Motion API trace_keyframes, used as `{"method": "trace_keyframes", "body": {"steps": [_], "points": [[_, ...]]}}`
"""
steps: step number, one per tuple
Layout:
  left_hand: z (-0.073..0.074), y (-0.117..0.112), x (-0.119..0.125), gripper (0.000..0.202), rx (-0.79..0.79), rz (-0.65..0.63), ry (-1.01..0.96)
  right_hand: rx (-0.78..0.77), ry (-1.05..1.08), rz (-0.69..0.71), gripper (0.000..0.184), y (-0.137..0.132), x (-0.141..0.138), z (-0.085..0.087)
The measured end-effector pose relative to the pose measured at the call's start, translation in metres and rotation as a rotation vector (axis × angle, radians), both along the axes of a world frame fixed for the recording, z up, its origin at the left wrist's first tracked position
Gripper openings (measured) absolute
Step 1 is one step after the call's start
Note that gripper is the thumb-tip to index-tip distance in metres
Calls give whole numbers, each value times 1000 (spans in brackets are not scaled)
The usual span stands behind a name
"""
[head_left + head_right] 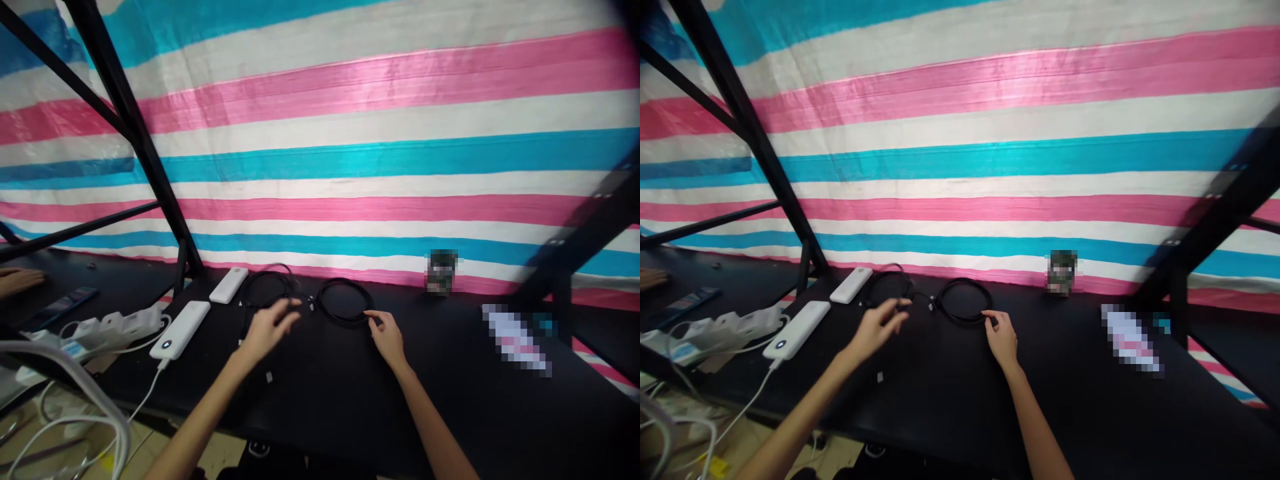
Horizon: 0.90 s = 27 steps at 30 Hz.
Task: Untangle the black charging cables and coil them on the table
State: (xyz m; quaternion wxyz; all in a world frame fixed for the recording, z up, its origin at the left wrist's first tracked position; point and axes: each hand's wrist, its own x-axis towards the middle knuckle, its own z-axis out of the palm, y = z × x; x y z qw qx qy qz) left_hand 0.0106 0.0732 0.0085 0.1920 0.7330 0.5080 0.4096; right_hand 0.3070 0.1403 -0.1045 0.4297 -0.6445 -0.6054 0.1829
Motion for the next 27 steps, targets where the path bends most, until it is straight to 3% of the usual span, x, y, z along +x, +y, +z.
{"method": "trace_keyframes", "body": {"steps": [3, 6, 11, 15, 17, 22, 27], "points": [[-27, -17, 10, 42, -105, -216, 260, -2, 13, -3, 30, 0, -1, 0], [-28, -27, 11, 35, -69, -198, 263, 3, 27, -5, 29, 1, -1, 1], [-25, -14, -1, 25, 56, 102, 287, 21, 73, 3, 27, 0, -5, 7], [-44, -1, -11, 35, -106, 503, 562, 22, 136, 43, 26, -5, -16, 19], [-56, 2, -13, 41, -196, 595, 606, -8, 164, 122, 24, -11, -26, 24], [-75, -9, -10, 42, -229, 480, 539, -182, 234, 334, 31, -27, -52, 23], [-75, -29, -6, 29, -270, 262, 429, -297, 315, 433, 29, -32, -55, 20]]}}
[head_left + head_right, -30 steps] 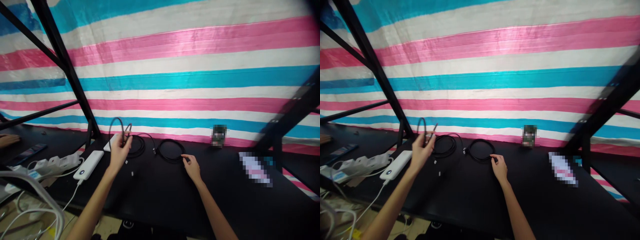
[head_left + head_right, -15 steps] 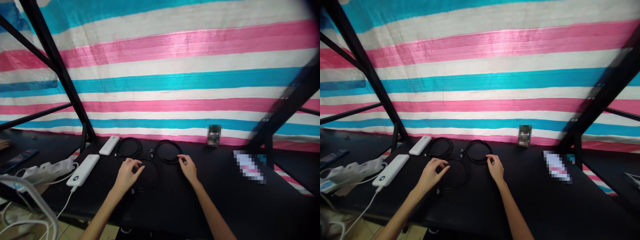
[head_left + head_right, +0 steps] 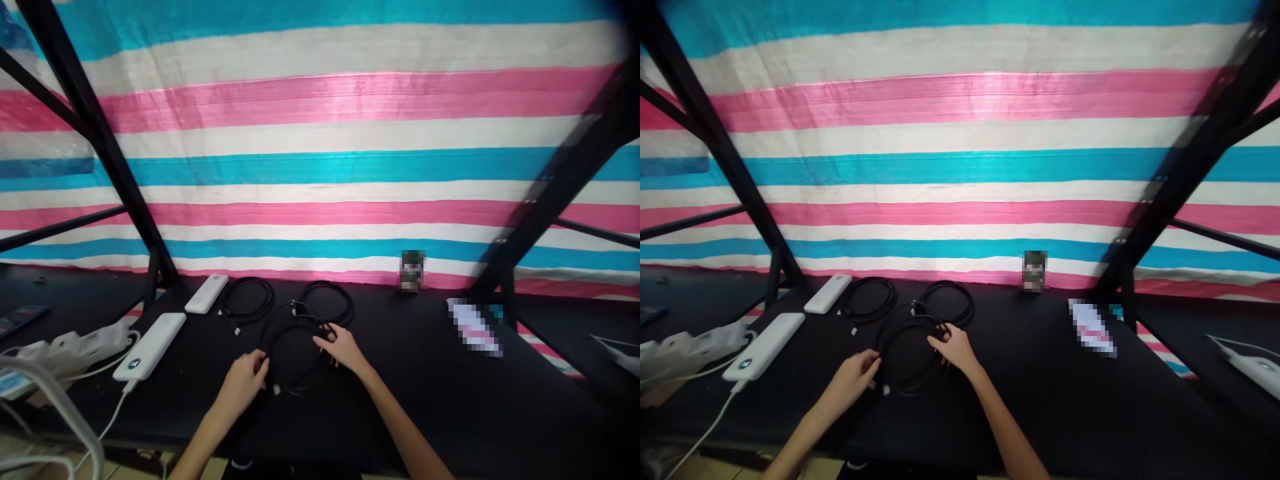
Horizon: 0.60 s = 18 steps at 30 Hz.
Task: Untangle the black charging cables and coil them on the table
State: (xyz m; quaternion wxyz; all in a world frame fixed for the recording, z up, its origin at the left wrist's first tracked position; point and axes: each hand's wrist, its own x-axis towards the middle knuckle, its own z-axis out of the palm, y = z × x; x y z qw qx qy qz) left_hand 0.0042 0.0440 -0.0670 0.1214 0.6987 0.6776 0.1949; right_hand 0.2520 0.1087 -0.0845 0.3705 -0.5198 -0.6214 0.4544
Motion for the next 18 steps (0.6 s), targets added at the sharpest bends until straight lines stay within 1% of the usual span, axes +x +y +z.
{"method": "trace_keyframes", "body": {"steps": [2, 4, 6, 7, 8, 11, 14, 16, 18], "points": [[4, 3, -2, 35, 17, -2, -21, -19, 27, 50, 36, 3, 3, 0], [8, 15, -7, 37, 82, 70, -12, -19, 63, 119, 39, 6, 4, 0], [9, 35, -13, 37, 143, 168, 14, -1, 108, 170, 42, 8, 5, 1], [7, 45, -16, 36, 159, 203, 25, 5, 132, 181, 44, 10, 5, 2], [5, 54, -19, 33, 167, 212, 29, 2, 159, 183, 45, 11, 5, 2], [-2, 74, -28, 24, 169, 203, -1, -39, 305, 139, 47, 15, 7, 4], [-2, 79, -34, 22, 159, 186, -92, -43, 437, 83, 45, 16, 10, 5], [2, 74, -33, 23, 149, 173, -178, -41, 484, 66, 43, 14, 10, 6], [6, 66, -25, 26, 127, 133, -286, -50, 542, 55, 41, 11, 10, 8]]}}
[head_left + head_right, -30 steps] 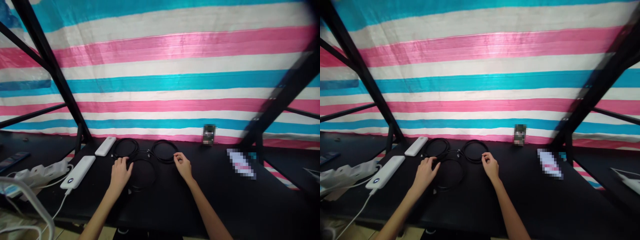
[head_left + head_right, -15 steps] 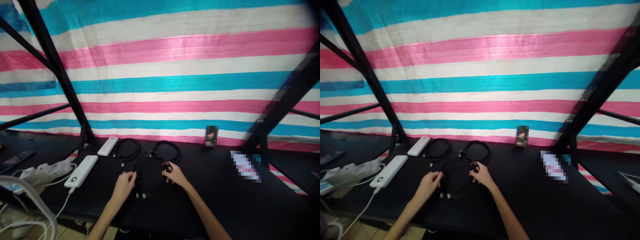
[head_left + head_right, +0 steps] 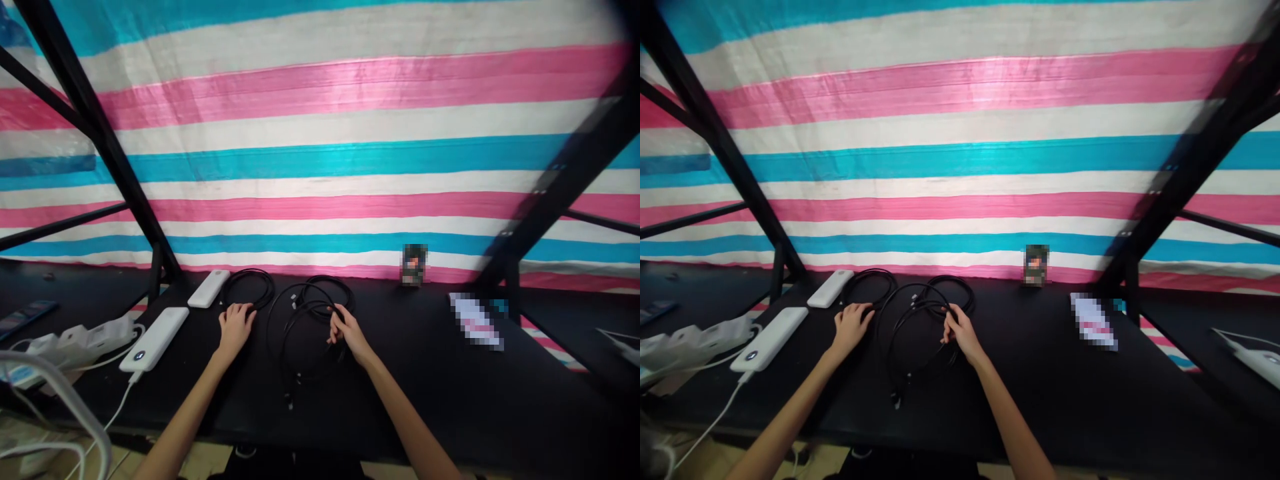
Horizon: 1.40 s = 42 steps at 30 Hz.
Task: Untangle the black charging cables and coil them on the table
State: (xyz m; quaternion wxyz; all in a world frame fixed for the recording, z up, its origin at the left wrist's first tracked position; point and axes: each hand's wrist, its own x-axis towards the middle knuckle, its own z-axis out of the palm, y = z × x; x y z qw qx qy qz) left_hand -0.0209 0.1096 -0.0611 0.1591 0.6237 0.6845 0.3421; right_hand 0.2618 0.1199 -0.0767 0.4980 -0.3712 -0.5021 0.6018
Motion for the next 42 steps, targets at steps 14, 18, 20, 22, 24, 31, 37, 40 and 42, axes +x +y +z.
{"method": "trace_keyframes", "body": {"steps": [14, 18, 20, 22, 24, 31, 37, 40, 42], "points": [[34, -39, 79, 50, -285, -460, -1021, -59, 273, -81, 28, -8, 15, 28], [39, -40, 69, 34, -159, -445, -921, -63, 265, -86, 30, -9, 18, 31], [42, -41, 67, 37, -137, -458, -876, -68, 247, -115, 31, -8, 17, 29], [44, -44, 70, 43, -86, -452, -823, -75, 226, -166, 33, -5, 14, 24], [45, -47, 76, 43, -44, -418, -784, -81, 212, -231, 37, -1, 12, 19], [58, -53, 68, 35, -85, -300, -841, -197, 226, -361, 43, 6, 34, 19], [69, -57, 19, 28, 134, -90, -1154, -384, 236, -379, 22, 7, 64, 23], [66, -62, 4, 21, 128, -53, -1207, -418, 208, -406, 12, 9, 66, 21], [59, -65, 0, 32, 68, -88, -1216, -432, 184, -409, 10, 9, 65, 19]]}}
